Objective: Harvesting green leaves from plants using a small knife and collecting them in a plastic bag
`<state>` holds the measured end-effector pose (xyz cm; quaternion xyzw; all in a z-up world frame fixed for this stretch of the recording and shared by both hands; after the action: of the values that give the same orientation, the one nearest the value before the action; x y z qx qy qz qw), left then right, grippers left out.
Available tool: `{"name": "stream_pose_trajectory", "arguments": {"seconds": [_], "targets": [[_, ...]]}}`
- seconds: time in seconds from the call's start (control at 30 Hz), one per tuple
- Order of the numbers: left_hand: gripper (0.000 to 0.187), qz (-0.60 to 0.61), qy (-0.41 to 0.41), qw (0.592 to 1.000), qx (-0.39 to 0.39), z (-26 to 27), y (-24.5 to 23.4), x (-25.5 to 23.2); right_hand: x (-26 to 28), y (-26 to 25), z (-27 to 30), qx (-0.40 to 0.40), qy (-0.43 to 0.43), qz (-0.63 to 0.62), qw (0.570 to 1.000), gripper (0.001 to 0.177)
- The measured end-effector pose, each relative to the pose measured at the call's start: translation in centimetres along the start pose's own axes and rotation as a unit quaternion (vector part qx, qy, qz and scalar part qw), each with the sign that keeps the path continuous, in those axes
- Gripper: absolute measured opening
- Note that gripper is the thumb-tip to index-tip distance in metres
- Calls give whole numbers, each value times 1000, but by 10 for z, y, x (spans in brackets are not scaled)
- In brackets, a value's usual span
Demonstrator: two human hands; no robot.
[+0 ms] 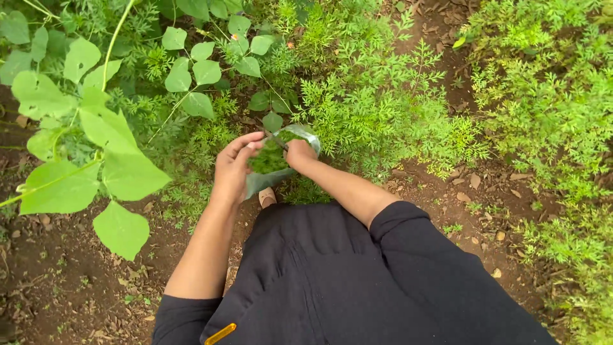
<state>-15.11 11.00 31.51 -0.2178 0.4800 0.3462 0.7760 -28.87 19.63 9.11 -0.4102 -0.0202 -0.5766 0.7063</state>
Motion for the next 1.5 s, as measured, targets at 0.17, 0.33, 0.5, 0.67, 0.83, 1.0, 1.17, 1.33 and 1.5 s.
{"name": "stream_pose_trajectory", "arguments": {"seconds": [0.17,0.33,0.5,0.67,0.83,1.0,1.17,1.33,1.5], "targets": [[28,23,-62,998,-20,-16,-37,29,8,0,15,-30,-23,-93,995,14],[27,51,-81,995,22,-16,-22,22,32,28,25,-24,-108,-326,939,19],[22,36,-45,997,54,-33,-25,23,47,27,41,-32,-81,-76,993,47],[22,-14,-66,996,60,-61,-60,46,14,-26,69,-170,-37,-266,948,22],[23,-64,-98,989,93,-94,-57,88,-74,-50,68,-352,58,-362,861,18],[26,-82,-71,988,112,-129,-29,122,-85,-65,84,-417,80,-330,843,16],[27,-105,-81,982,136,-175,-2,178,-67,-62,75,-378,147,-220,887,24],[27,-123,-100,977,143,-205,37,211,-88,-39,31,-323,161,-140,922,29],[44,-171,-156,965,126,-242,78,235,-83,-19,20,-275,166,-257,912,36]]}}
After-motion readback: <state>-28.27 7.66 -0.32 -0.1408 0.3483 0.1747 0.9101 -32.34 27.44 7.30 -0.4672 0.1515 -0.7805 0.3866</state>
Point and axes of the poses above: each hand's wrist, its own z-axis away from the middle knuckle, its own y-axis out of the palm, x = y × z, the point moved 4 cm from there along -z, towards the middle knuckle, and after that the axes turned 3 degrees about -y, right-handed, at the moved point
